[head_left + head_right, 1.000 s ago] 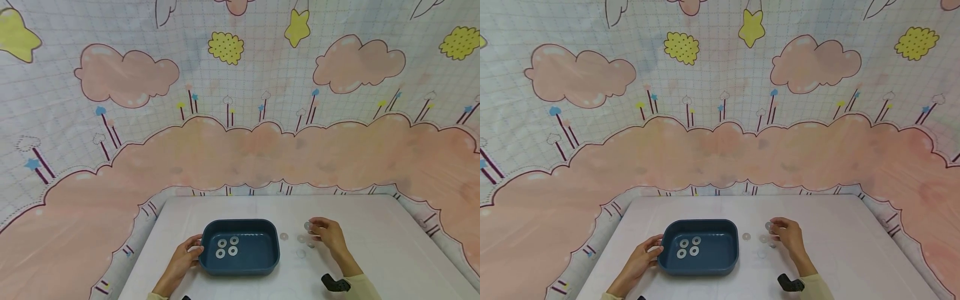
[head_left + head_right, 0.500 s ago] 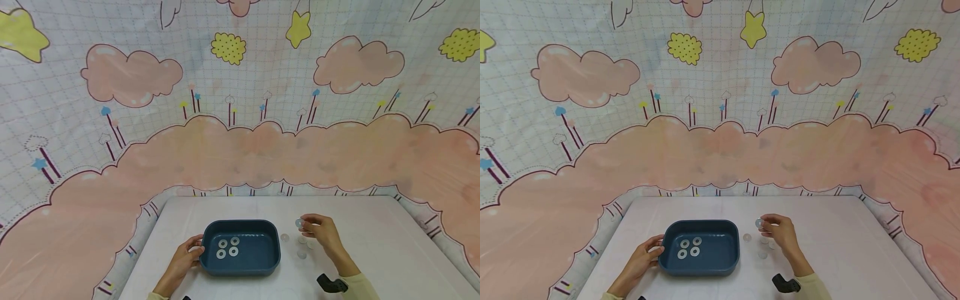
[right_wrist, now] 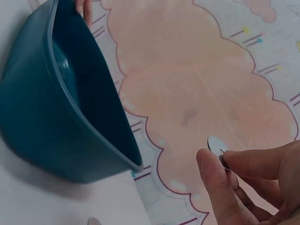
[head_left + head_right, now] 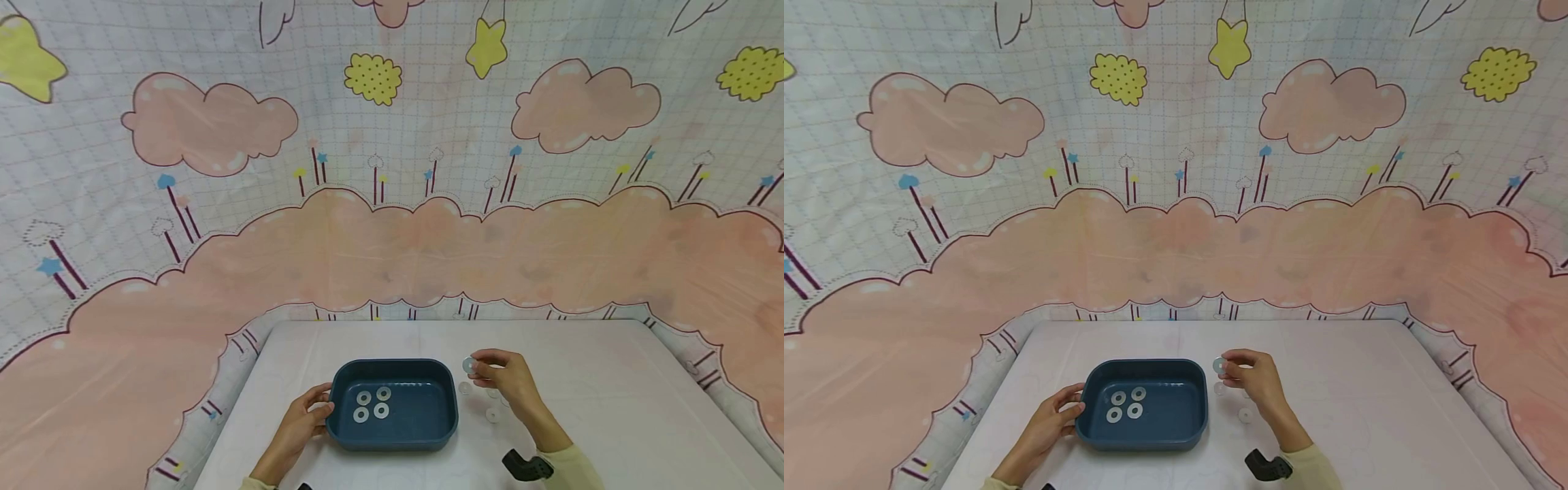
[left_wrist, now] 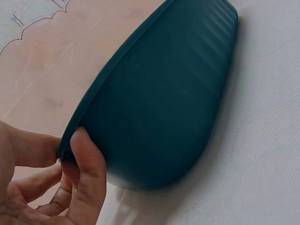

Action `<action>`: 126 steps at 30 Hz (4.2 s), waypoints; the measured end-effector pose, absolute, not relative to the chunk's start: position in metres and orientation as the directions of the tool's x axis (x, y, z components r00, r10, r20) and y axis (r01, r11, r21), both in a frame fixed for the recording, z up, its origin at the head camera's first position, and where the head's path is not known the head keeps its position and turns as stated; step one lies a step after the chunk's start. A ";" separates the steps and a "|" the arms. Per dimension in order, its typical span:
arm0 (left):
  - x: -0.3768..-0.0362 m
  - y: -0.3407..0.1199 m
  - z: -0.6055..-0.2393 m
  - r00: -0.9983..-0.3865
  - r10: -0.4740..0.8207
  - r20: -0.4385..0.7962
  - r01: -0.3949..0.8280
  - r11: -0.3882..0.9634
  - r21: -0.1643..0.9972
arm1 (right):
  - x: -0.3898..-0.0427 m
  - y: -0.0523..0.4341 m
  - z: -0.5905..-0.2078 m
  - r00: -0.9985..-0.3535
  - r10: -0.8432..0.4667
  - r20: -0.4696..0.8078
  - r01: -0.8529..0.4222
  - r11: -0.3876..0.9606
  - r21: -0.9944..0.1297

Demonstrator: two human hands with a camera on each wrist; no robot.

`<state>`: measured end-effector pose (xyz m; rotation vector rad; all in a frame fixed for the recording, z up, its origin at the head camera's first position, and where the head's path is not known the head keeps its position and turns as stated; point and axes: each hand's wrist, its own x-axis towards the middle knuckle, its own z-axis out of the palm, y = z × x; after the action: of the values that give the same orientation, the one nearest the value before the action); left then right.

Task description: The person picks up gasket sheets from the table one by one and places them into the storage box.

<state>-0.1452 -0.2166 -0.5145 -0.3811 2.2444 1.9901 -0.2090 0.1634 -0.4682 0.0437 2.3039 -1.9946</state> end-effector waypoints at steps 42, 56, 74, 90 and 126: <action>-0.160 -0.222 -0.515 -0.956 -0.116 -0.269 -0.281 0.100 0.955 | -0.205 0.060 -0.491 -0.943 -0.316 -0.109 0.098 0.049 -0.994; -0.161 -0.223 -0.518 -0.956 -0.121 -0.269 -0.282 0.111 0.953 | -0.203 0.034 -0.498 -0.901 -0.393 -0.182 0.174 0.057 -0.983; -0.162 -0.223 -0.516 -0.955 -0.121 -0.270 -0.284 0.118 0.952 | -0.204 0.017 -0.506 -0.855 -0.421 -0.304 0.234 0.212 -0.949; -0.160 -0.221 -0.515 -0.956 -0.124 -0.265 -0.281 0.132 0.951 | -0.202 0.012 -0.516 -0.863 -0.378 -0.334 0.197 0.357 -0.913; -0.162 -0.222 -0.515 -0.952 -0.127 -0.279 -0.294 0.126 0.947 | -0.206 0.068 -0.483 -0.915 -0.386 -0.117 0.060 0.157 -0.986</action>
<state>-0.1616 -0.2219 -0.5152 -0.4256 2.2560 1.9496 -0.2057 0.0676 -0.4832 -0.3124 2.0989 -1.8133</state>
